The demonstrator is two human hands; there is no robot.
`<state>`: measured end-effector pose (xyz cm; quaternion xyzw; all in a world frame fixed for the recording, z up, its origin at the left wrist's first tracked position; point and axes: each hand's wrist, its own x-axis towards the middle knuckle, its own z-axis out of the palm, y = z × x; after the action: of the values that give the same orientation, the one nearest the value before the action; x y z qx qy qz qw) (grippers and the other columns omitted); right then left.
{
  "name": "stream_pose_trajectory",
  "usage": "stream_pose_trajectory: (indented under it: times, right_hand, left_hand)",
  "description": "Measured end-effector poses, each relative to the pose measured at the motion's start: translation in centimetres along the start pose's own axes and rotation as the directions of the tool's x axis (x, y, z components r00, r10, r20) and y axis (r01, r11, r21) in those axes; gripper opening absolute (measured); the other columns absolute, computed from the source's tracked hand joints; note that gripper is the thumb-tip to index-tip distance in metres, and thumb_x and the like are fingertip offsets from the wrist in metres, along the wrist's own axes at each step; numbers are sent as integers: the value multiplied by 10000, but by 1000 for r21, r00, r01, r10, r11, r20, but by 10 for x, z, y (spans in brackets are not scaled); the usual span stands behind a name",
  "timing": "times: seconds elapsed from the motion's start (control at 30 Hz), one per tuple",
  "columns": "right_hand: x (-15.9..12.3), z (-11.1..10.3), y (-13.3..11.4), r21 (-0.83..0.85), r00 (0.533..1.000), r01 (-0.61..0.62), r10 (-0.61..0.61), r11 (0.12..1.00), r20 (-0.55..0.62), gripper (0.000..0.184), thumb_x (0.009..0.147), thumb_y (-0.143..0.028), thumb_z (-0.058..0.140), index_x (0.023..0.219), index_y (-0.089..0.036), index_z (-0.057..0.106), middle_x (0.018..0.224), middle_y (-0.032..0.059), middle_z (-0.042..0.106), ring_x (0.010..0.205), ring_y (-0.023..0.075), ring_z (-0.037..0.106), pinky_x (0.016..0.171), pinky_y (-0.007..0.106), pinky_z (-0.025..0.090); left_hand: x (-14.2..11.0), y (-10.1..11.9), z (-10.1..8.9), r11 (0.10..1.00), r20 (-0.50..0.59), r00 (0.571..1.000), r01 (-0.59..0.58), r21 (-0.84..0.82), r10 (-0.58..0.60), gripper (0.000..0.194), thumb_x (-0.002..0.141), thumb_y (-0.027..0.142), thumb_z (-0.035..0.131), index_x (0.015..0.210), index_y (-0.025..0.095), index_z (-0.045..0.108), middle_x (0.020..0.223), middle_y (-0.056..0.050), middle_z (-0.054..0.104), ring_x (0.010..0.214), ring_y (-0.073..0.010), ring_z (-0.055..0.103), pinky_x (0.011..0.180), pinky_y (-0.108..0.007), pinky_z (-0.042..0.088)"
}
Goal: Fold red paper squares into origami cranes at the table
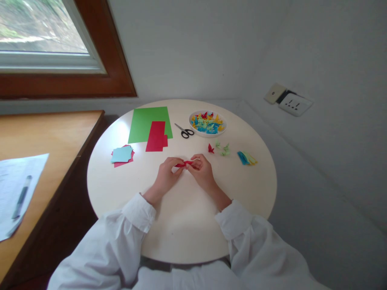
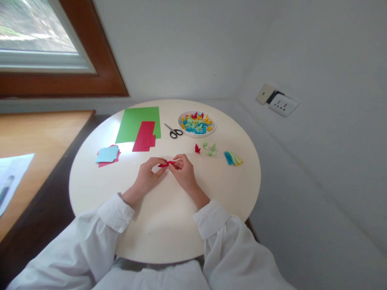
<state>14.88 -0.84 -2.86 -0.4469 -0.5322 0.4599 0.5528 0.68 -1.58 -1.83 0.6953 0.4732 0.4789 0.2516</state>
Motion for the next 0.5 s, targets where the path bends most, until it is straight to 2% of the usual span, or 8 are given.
stream_pose_trajectory:
  times: [0.17,0.27,0.33,0.4,0.5]
  right_hand:
    - [0,1,1,31,1000,3,-3,1000,6,270,651,-271,649,843,-221,466,659,-25,645,626,136,630,627,266,494]
    - [0,2,-3,65,1000,-2,2,998,-2,329,655,-282,653,905,-223,448,677,-22,654,643,136,634,632,265,493]
    - [-1,3,-4,89,1000,-2,3,996,-20,360,657,-284,655,929,-227,427,672,-28,652,636,132,630,617,259,492]
    - [-1,4,-4,108,999,12,-8,994,-38,352,656,-279,658,908,-230,417,658,-35,642,624,127,620,604,253,489]
    - [-1,5,-1,72,997,38,-32,997,-71,254,656,-280,660,801,-218,461,658,-30,618,628,122,606,605,248,487]
  left_hand:
    - [0,-2,1,1000,-8,1000,22,9,-22,124,698,150,589,781,201,666,839,-64,682,805,-188,609,766,-316,462]
    - [1,-2,4,985,-28,990,135,-111,-139,90,684,194,621,761,180,665,792,-59,683,756,-176,608,747,-310,465]
    - [3,1,6,934,-19,967,240,-265,-254,101,661,235,654,729,160,652,741,-50,673,709,-161,605,708,-293,470]
    - [5,5,7,847,-5,933,324,-422,-360,148,620,252,693,705,148,629,695,-29,655,659,-140,598,655,-265,464]
    - [7,11,7,722,21,885,393,-570,-465,221,566,254,733,717,144,614,651,-4,640,610,-113,579,611,-237,439]
